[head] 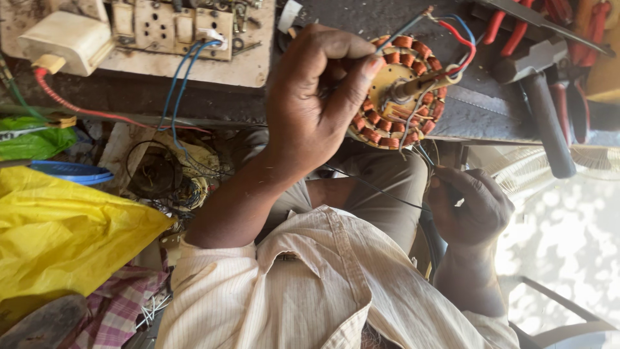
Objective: The person repairs an electric motor stator by hand, stripping wire insulation with a screwdriver and twisting wires together. They repeatedly test connections by touching wires to a power source, causing sparks, and adjust the wiring between tests.
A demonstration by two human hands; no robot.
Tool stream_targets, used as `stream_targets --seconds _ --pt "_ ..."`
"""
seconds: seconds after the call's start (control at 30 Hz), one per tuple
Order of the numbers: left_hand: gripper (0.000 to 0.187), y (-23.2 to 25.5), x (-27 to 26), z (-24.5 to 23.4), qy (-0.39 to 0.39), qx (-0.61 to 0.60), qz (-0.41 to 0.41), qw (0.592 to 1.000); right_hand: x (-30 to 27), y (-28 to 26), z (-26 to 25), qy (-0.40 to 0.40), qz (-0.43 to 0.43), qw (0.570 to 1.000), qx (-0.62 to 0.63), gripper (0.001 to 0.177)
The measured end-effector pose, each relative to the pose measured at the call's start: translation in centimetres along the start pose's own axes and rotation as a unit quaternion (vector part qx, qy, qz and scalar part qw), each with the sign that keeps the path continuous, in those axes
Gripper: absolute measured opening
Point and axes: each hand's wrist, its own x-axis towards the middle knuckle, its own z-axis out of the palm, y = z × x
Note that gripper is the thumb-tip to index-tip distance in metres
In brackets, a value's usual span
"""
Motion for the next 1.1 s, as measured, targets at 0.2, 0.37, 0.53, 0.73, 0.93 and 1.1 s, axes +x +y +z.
stream_targets --seconds 0.2,0.37,0.53,0.73,0.93,1.1 --pt "0.010 0.57 -0.13 -0.23 -0.010 -0.009 -0.018 1.000 -0.10 -0.18 -0.17 0.012 -0.008 1.000 -0.009 0.015" --pt "0.010 0.66 -0.05 -0.31 -0.014 0.002 -0.016 1.000 -0.16 -0.29 -0.23 0.011 0.005 1.000 0.006 0.016" --pt "0.011 0.51 -0.07 -0.32 -0.015 0.003 -0.014 1.000 -0.03 -0.47 -0.17 -0.001 -0.003 1.000 0.002 0.016" --pt "0.012 0.38 0.02 -0.05 0.003 0.009 0.000 1.000 0.49 -0.79 -0.06 -0.008 0.003 1.000 -0.019 0.017" --pt "0.012 0.58 -0.20 -0.24 0.009 0.008 -0.008 1.000 0.63 -0.73 0.07 -0.015 0.015 1.000 -0.004 0.018" --pt "0.013 0.69 -0.20 -0.15 0.011 -0.009 -0.011 1.000 0.56 -0.65 0.15 -0.013 0.019 1.000 -0.002 0.020"
